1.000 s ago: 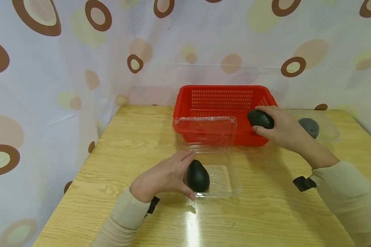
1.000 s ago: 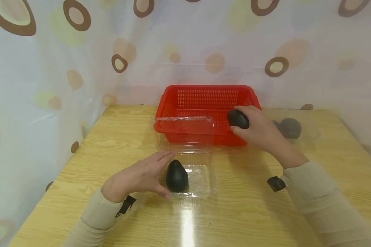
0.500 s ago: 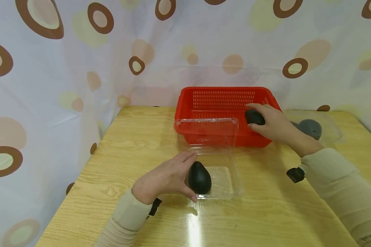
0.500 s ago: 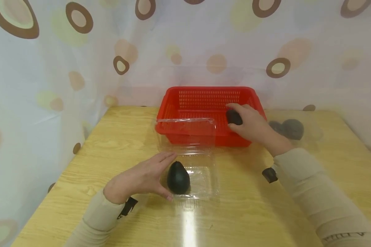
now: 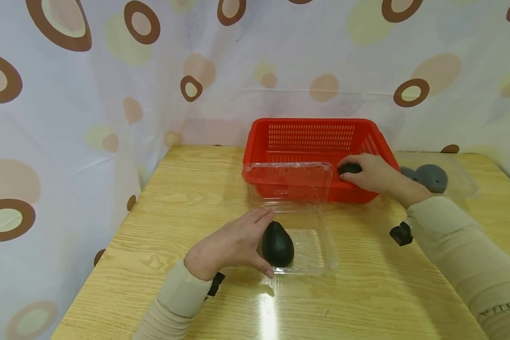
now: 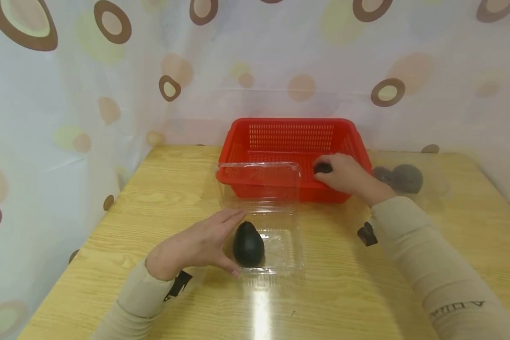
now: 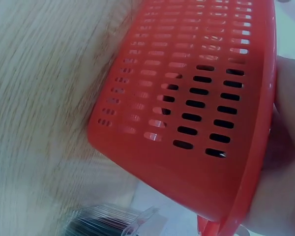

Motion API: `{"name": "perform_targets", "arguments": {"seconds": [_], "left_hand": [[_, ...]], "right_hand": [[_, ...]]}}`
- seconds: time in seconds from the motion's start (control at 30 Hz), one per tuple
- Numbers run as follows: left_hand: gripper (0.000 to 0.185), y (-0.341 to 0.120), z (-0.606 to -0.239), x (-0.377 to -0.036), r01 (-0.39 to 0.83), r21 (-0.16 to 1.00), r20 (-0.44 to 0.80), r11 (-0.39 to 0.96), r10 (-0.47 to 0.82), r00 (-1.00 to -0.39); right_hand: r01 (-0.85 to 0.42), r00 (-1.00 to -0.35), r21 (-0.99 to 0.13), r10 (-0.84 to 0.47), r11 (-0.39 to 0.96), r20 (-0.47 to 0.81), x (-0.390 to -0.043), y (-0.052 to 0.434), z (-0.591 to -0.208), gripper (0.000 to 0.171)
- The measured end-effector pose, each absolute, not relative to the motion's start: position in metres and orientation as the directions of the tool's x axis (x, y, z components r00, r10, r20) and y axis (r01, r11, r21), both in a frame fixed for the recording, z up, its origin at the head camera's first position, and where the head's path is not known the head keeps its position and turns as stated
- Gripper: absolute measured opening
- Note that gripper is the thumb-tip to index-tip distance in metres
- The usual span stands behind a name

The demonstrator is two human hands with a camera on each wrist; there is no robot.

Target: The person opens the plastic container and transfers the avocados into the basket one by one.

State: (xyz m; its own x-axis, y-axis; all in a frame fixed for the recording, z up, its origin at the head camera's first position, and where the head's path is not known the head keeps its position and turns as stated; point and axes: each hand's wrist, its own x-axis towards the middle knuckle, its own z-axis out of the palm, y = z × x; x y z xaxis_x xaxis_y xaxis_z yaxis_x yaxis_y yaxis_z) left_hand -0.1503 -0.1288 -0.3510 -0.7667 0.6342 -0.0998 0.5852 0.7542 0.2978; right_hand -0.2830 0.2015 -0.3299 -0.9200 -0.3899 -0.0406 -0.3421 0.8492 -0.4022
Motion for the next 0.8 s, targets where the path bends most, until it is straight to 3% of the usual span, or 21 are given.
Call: {"name": "perform_targets", "arguments": {"seconds": [0.47,0.8], "left_hand": [[0.123,-0.1275,-0.3504,-0.1501,0.562,0.318,-0.120,0.764,0.620,-0.775],[0.122,-0.1280,-0.3501,-0.1501,0.571,0.310,-0.108,0.760,0.625,-0.773]], "right_hand": [[-0.316,-0.881,-0.407,-0.425,0.857,-0.210,-0.2896,0.2040,-0.3330,0.044],[-0.362,-0.913,-0.395,-0.407,0.844,-0.033,-0.2863,0.2013,-0.3250,0.040]]}}
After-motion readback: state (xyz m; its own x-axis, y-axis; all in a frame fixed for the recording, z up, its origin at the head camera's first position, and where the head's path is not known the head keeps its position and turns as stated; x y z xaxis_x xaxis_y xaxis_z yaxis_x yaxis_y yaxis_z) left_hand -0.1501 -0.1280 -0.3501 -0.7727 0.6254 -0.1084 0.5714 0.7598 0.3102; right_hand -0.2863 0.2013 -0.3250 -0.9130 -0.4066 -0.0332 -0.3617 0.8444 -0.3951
